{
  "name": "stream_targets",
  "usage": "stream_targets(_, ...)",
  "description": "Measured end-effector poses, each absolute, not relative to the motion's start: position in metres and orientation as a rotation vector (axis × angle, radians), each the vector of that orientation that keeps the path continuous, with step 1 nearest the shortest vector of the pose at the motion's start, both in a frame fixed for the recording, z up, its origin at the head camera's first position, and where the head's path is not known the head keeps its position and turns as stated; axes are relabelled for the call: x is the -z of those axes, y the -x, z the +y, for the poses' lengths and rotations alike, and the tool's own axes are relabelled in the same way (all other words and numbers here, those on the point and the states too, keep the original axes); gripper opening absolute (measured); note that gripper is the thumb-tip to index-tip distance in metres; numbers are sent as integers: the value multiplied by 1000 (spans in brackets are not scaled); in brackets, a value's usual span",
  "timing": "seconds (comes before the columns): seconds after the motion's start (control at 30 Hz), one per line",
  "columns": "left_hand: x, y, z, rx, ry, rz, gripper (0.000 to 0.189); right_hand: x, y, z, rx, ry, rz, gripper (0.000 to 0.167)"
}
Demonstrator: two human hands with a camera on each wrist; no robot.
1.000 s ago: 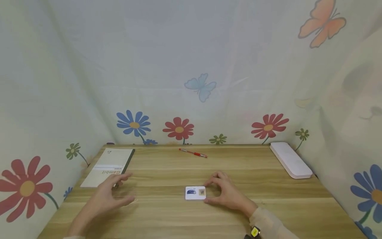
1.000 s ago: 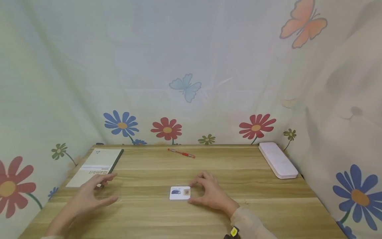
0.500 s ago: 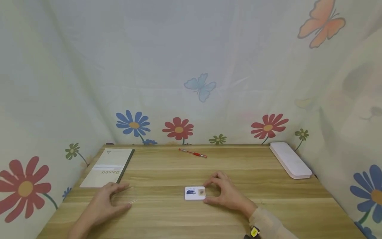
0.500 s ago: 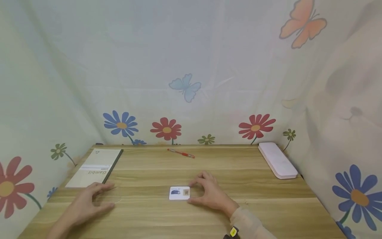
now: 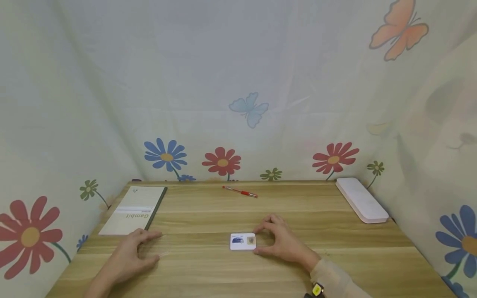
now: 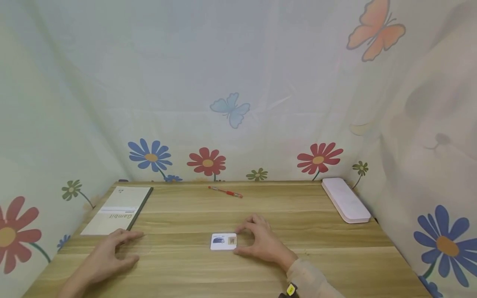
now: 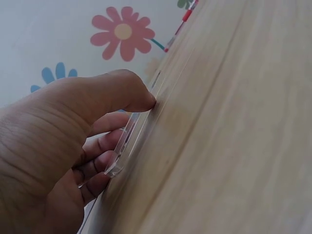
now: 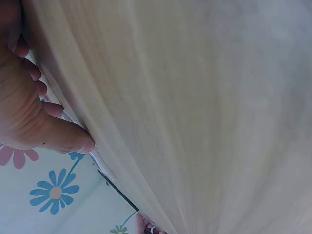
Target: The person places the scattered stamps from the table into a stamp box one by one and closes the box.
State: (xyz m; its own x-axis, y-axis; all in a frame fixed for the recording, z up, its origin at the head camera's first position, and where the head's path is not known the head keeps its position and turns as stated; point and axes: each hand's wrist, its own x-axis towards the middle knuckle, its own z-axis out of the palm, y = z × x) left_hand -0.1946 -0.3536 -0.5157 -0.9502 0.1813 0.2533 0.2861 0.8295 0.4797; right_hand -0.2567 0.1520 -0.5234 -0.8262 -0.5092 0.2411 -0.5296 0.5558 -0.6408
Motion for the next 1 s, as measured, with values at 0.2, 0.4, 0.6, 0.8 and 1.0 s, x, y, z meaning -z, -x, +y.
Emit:
stream_targets(0.2,516,194,-351,776,343,-2808,63,524,256,152,-1163,-911,-2756,51)
stream_targets(0.4,516,192,-348,782,347,-2805,60,524,256,152,-1162,-908,-2755,51)
stream_targets(0.6,516,192,-348,782,370,-2786,58,524,256,152,-1166,-905,-2757,51)
stream_targets(0.8,515,194,-347,776,372,-2786,57,523,256,152,-1168,-904,-2756,51)
stream_targets(1.0,511,196,-342,747,406,-2765,63,524,256,151,-1166,-911,-2755,50)
